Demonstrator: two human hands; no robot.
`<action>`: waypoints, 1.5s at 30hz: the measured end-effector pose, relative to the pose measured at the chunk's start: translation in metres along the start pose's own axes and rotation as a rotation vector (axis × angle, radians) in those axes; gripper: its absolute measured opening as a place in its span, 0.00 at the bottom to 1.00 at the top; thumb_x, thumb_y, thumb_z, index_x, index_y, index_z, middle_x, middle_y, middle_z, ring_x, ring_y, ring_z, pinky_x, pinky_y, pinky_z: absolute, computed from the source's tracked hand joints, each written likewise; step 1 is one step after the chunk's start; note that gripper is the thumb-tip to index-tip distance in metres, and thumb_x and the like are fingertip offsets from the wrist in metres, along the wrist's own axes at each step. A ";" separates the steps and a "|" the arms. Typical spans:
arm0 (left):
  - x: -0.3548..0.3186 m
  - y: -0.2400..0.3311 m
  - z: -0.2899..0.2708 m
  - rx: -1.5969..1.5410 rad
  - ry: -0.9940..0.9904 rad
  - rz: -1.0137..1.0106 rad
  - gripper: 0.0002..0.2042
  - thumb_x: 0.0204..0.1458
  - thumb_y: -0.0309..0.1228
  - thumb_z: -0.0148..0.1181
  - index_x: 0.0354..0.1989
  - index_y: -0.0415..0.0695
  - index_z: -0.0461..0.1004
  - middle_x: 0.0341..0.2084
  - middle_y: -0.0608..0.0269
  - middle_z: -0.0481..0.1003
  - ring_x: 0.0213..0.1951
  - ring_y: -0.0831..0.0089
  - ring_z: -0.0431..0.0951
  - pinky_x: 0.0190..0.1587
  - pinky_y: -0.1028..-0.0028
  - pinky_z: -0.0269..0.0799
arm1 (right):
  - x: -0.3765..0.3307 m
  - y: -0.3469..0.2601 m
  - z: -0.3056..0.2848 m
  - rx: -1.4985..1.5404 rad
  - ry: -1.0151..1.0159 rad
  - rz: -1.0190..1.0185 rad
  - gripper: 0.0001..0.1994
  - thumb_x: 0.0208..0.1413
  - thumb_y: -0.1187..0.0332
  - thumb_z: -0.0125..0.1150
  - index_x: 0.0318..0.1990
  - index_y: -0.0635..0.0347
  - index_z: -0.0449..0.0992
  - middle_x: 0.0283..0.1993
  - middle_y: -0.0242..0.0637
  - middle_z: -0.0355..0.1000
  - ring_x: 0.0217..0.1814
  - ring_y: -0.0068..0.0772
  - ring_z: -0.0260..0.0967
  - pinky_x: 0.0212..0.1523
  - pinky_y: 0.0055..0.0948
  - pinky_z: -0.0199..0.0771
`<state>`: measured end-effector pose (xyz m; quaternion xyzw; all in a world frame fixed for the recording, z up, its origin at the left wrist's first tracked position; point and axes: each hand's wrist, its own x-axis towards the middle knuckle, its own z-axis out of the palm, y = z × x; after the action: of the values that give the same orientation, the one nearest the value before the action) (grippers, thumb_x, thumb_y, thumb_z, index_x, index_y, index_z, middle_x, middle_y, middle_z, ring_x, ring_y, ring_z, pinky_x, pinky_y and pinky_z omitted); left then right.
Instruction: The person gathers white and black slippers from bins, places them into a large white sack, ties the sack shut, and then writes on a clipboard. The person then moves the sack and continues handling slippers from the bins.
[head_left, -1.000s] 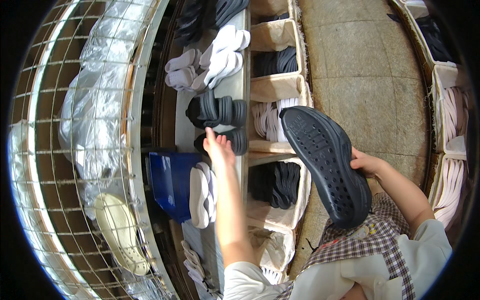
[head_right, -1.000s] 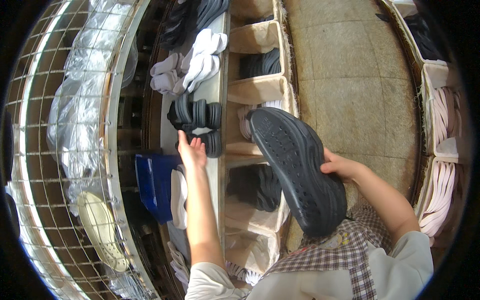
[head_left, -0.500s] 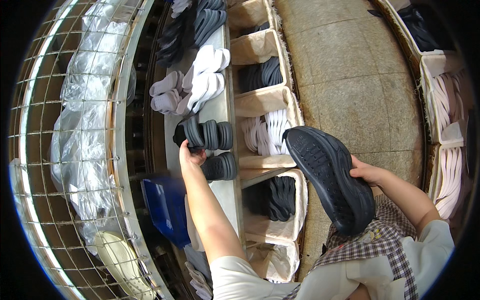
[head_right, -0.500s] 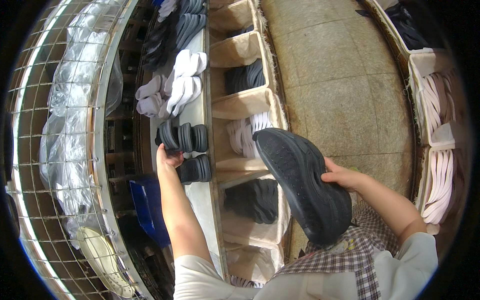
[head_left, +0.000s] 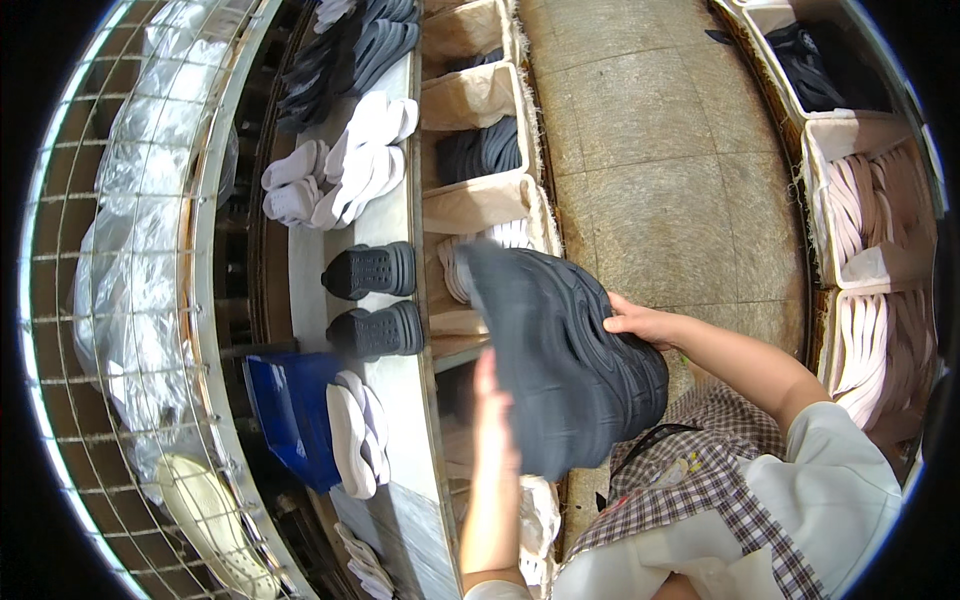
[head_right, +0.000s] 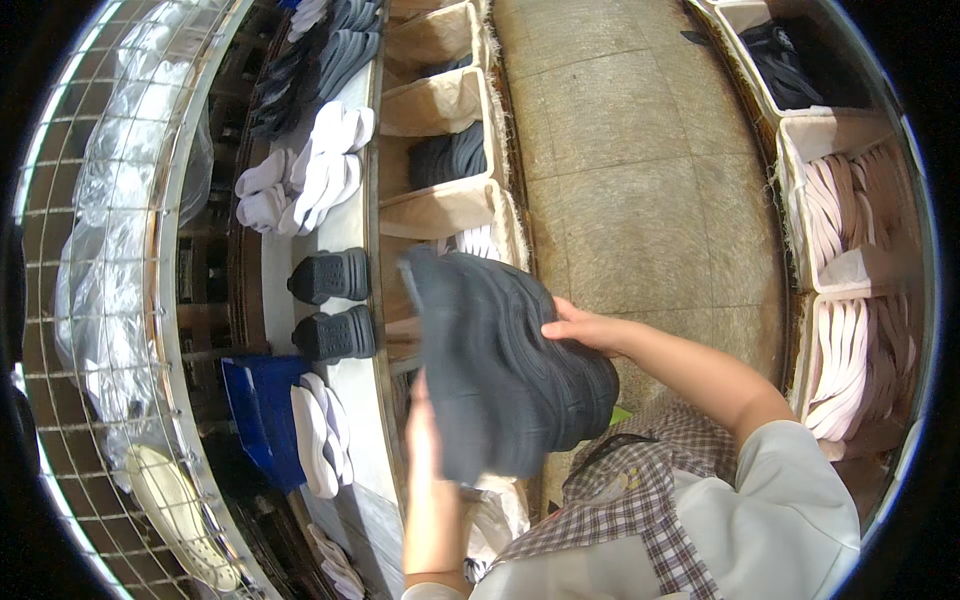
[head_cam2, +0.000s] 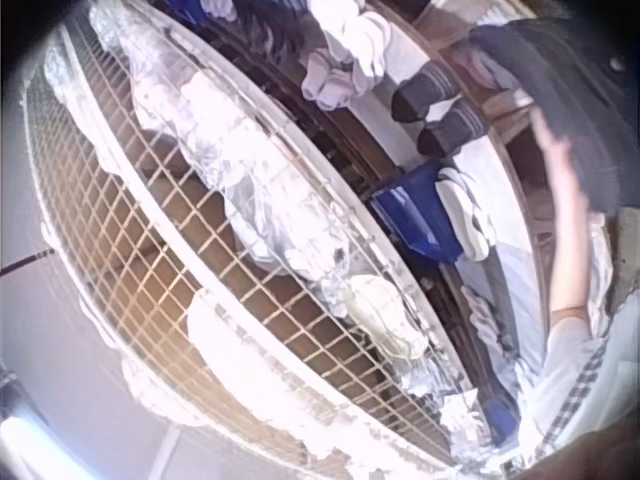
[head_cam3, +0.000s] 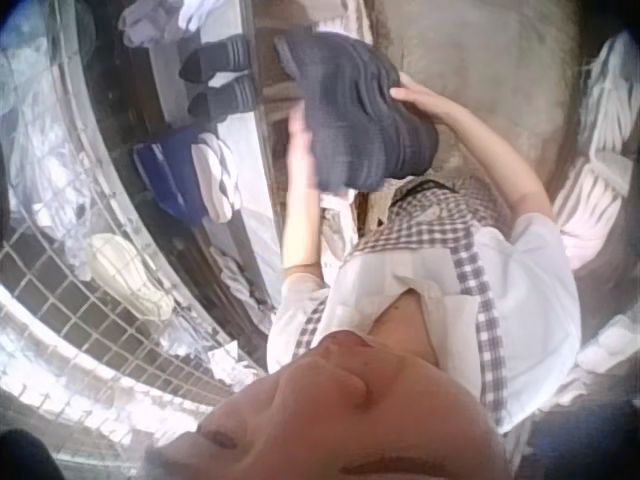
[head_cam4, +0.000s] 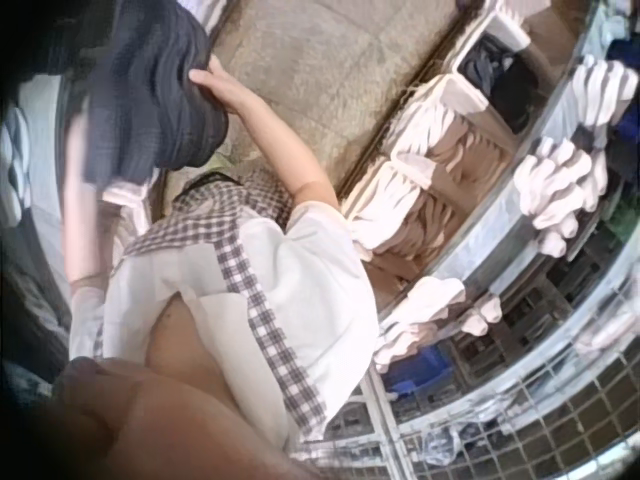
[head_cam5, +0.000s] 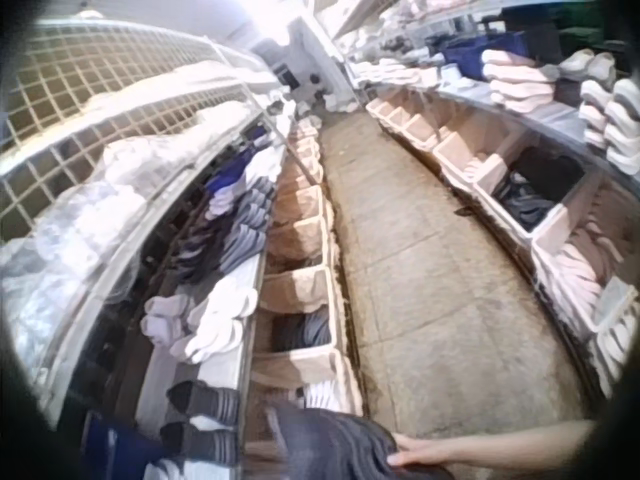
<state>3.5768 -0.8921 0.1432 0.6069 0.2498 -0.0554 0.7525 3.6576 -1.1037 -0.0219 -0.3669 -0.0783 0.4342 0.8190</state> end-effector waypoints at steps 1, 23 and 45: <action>-0.006 -0.017 0.011 -0.025 0.011 -0.063 0.27 0.53 0.28 0.42 0.65 0.50 0.52 0.60 0.57 0.58 0.60 0.61 0.58 0.61 0.60 0.56 | 0.003 0.004 -0.004 -0.002 0.012 0.054 0.48 0.50 0.46 0.60 0.68 0.57 0.36 0.69 0.45 0.42 0.71 0.40 0.40 0.68 0.38 0.44; -0.072 -0.175 -0.100 0.681 -0.833 -0.352 0.49 0.39 0.37 0.70 0.68 0.48 0.43 0.64 0.47 0.45 0.65 0.54 0.46 0.67 0.64 0.41 | -0.056 0.181 -0.058 -0.189 -0.693 1.272 0.38 0.57 0.38 0.39 0.69 0.51 0.45 0.70 0.37 0.47 0.70 0.35 0.44 0.66 0.33 0.46; -0.256 -0.266 -0.296 -0.233 -0.161 -0.710 0.40 0.43 0.25 0.68 0.64 0.40 0.50 0.58 0.57 0.58 0.59 0.68 0.59 0.61 0.70 0.54 | 0.039 0.301 0.047 -0.459 -0.727 1.677 0.40 0.51 0.31 0.43 0.63 0.52 0.60 0.66 0.34 0.57 0.63 0.30 0.57 0.62 0.33 0.56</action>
<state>3.1601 -0.7384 -0.0201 0.3868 0.3892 -0.3313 0.7676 3.4641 -0.9423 -0.1971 -0.2981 -0.1232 0.9438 0.0723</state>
